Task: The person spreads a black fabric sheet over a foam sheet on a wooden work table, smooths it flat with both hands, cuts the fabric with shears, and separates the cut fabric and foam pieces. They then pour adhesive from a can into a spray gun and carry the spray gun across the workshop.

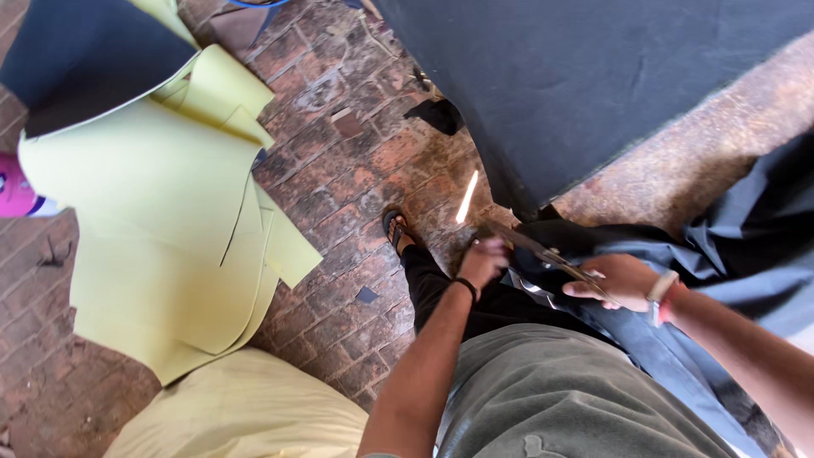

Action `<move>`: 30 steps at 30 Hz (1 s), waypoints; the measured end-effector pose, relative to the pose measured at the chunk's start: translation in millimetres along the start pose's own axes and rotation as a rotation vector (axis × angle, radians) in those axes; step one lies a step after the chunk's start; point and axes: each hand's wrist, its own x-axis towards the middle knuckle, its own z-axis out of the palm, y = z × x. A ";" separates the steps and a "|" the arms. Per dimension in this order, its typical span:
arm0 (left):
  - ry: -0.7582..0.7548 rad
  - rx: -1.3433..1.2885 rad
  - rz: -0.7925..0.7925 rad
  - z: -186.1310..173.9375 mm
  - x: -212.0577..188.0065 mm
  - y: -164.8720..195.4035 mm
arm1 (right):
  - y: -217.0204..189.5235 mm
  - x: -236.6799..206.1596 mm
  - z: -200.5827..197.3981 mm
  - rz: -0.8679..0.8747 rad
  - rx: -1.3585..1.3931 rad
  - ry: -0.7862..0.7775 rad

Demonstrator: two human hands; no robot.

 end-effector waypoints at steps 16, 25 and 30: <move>0.184 -0.839 0.128 39.1 3.9 107.9 | 126.8 3.9 53.1 -0.078 0.480 0.050; 0.350 -0.485 0.180 24.7 11.2 108.1 | 77.3 66.8 39.7 -0.220 0.935 -0.024; 0.341 -0.346 0.255 11.9 14.2 113.1 | 50.8 66.2 19.6 -0.166 0.939 0.007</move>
